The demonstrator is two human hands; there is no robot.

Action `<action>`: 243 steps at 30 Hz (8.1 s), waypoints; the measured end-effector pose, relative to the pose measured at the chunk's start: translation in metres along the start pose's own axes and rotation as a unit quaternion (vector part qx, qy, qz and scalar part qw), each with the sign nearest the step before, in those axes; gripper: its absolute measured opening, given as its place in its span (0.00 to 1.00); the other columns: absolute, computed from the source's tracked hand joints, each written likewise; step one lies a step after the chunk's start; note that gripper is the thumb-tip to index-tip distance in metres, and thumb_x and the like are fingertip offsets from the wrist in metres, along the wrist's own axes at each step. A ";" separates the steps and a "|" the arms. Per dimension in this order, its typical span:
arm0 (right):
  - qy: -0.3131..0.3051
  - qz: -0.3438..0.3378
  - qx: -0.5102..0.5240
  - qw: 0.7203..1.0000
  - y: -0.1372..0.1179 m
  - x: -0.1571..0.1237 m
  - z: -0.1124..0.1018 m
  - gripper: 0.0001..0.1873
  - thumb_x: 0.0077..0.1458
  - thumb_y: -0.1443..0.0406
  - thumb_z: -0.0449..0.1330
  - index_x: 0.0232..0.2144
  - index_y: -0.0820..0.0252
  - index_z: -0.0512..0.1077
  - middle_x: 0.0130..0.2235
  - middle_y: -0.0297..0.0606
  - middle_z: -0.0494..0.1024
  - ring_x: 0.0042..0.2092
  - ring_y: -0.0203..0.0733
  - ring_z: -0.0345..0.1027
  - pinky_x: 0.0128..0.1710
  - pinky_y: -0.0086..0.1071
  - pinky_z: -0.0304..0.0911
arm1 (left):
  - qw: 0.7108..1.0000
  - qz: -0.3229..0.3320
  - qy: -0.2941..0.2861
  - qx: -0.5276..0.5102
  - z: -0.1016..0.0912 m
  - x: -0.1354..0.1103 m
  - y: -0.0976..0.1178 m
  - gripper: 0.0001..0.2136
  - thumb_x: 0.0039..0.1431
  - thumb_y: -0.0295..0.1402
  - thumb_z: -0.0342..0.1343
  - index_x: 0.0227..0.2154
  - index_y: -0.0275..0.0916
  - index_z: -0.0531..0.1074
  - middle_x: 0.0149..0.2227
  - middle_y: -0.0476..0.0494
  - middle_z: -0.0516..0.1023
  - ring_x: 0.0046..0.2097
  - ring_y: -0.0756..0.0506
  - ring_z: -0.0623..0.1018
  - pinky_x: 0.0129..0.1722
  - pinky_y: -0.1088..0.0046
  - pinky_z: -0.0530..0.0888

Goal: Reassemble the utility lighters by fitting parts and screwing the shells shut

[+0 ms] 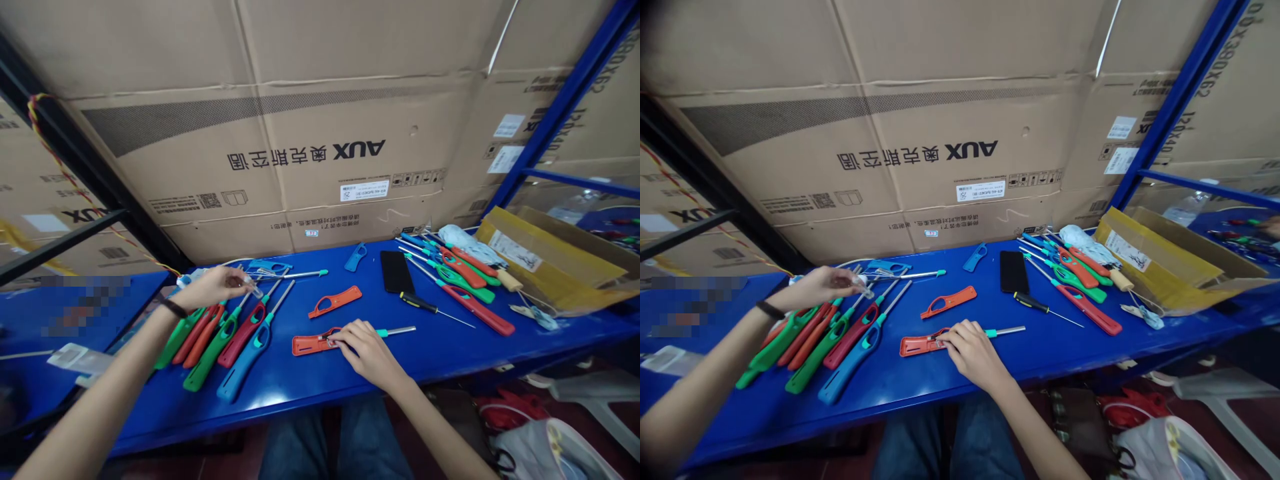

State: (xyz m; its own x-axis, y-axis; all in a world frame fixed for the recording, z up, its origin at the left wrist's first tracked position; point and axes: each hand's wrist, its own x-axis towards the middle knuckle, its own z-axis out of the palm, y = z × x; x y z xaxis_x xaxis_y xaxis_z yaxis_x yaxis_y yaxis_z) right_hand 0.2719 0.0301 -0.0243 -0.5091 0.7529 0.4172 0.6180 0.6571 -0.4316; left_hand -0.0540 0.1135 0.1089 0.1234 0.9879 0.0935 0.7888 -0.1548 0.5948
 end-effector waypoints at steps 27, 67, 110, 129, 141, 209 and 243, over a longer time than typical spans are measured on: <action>0.025 0.007 0.034 0.999 -0.001 0.003 -0.002 0.05 0.61 0.64 0.55 0.35 0.56 0.71 0.35 0.35 0.77 0.39 0.40 0.66 0.41 0.36 0.58 | 0.981 0.187 0.056 -0.005 0.168 -0.107 0.034 0.07 0.62 0.35 0.52 0.43 0.46 0.71 0.40 0.50 0.79 0.41 0.47 0.77 0.56 0.57 0.61; 0.031 -0.001 0.044 0.999 -0.001 0.001 -0.003 0.06 0.62 0.64 0.55 0.34 0.56 0.71 0.35 0.35 0.77 0.39 0.40 0.66 0.41 0.35 0.58 | 0.979 0.193 0.070 0.017 0.169 -0.105 0.035 0.08 0.62 0.36 0.52 0.42 0.46 0.72 0.39 0.50 0.80 0.40 0.47 0.77 0.55 0.59 0.62; 0.060 -0.014 0.081 0.995 0.001 0.001 -0.006 0.06 0.61 0.66 0.55 0.32 0.57 0.71 0.33 0.35 0.78 0.36 0.39 0.67 0.40 0.36 0.58 | 0.976 0.204 0.067 -0.036 0.172 -0.101 0.048 0.06 0.63 0.34 0.52 0.39 0.46 0.74 0.38 0.49 0.81 0.38 0.47 0.78 0.58 0.55 0.58; 0.013 -0.012 0.053 0.998 -0.001 -0.001 -0.004 0.05 0.60 0.64 0.57 0.37 0.55 0.72 0.38 0.35 0.78 0.41 0.40 0.67 0.42 0.36 0.57 | 0.975 0.218 0.035 0.016 0.163 -0.099 0.033 0.10 0.65 0.37 0.48 0.41 0.44 0.74 0.34 0.46 0.77 0.38 0.46 0.74 0.50 0.60 0.65; -0.007 -0.001 0.031 0.999 0.000 0.000 -0.001 0.05 0.59 0.65 0.58 0.38 0.54 0.74 0.38 0.34 0.77 0.42 0.41 0.65 0.41 0.35 0.56 | 0.972 0.218 0.053 0.070 0.160 -0.097 0.030 0.08 0.65 0.36 0.48 0.37 0.42 0.72 0.36 0.47 0.76 0.40 0.45 0.73 0.49 0.61 0.64; 0.014 -0.018 0.029 0.999 -0.002 0.012 0.002 0.06 0.60 0.66 0.57 0.38 0.54 0.74 0.41 0.35 0.78 0.44 0.39 0.69 0.45 0.36 0.58 | 0.961 0.257 -0.018 0.095 0.161 -0.122 0.030 0.18 0.64 0.36 0.48 0.56 0.41 0.63 0.58 0.40 0.67 0.59 0.42 0.67 0.58 0.57 0.67; -0.038 -0.068 -0.066 0.995 -0.008 0.028 -0.007 0.03 0.55 0.69 0.59 0.31 0.59 0.73 0.34 0.37 0.73 0.37 0.41 0.63 0.38 0.35 0.57 | 0.963 0.265 -0.019 0.048 0.160 -0.118 0.028 0.15 0.65 0.31 0.46 0.54 0.43 0.65 0.57 0.42 0.68 0.59 0.44 0.67 0.60 0.56 0.65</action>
State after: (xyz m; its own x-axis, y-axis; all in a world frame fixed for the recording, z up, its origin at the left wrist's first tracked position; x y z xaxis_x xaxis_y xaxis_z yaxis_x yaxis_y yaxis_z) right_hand 0.2573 0.0457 -0.0040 -0.6346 0.6614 0.3999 0.6108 0.7462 -0.2649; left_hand 0.0497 -0.0073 -0.0137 0.5437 0.7702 0.3334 0.6608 -0.6378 0.3957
